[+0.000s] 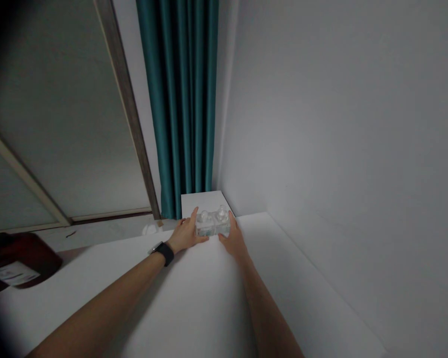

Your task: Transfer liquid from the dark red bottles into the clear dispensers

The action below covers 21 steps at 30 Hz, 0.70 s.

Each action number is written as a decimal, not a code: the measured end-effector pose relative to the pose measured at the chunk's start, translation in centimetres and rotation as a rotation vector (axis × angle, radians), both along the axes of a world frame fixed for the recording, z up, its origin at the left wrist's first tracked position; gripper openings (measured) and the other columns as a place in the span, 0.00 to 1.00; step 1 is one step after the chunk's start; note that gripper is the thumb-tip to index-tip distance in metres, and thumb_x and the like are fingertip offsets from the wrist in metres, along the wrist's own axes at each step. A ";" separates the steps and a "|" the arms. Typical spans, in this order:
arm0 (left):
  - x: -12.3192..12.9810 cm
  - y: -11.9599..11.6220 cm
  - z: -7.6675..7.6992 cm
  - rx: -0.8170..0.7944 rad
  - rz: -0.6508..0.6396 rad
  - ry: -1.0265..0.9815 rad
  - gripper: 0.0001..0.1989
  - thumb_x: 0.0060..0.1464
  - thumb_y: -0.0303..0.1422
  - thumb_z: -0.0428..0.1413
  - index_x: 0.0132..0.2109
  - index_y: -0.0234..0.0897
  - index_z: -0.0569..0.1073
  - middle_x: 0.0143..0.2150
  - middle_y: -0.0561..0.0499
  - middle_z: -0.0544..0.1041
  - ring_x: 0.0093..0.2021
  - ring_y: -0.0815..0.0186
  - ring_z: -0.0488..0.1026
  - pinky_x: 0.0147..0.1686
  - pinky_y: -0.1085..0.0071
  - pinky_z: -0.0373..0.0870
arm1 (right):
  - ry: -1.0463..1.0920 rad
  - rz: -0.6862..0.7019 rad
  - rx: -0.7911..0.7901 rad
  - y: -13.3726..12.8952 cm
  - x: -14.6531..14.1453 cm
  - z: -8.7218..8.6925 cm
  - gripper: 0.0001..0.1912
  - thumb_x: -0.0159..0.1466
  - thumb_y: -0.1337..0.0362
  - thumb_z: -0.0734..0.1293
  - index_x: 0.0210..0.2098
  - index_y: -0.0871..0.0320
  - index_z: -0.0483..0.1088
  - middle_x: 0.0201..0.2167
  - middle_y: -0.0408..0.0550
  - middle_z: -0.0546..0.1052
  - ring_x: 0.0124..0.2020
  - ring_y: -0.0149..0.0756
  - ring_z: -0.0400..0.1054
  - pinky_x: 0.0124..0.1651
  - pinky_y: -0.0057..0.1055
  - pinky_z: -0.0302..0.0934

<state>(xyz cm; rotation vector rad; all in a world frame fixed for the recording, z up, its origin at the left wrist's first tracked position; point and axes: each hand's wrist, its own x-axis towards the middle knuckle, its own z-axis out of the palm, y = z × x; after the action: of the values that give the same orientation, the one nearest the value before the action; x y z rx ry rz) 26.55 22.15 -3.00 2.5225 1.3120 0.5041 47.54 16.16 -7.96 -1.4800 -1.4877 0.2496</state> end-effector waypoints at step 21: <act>-4.8 -3.7 2.0 0.065 0.025 -0.110 0.36 0.57 0.47 0.58 0.65 0.32 0.56 0.58 0.35 0.67 0.61 0.47 0.65 0.60 0.53 0.62 | 0.007 -0.128 0.152 -3.9 -1.6 1.0 0.36 0.59 0.63 0.65 0.66 0.59 0.55 0.66 0.60 0.63 0.68 0.51 0.54 0.70 0.57 0.46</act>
<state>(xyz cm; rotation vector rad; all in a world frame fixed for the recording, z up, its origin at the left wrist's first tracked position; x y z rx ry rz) 21.79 18.41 -1.00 2.4932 1.3089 0.6918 45.96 12.24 -6.97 -1.4431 -1.3690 0.0624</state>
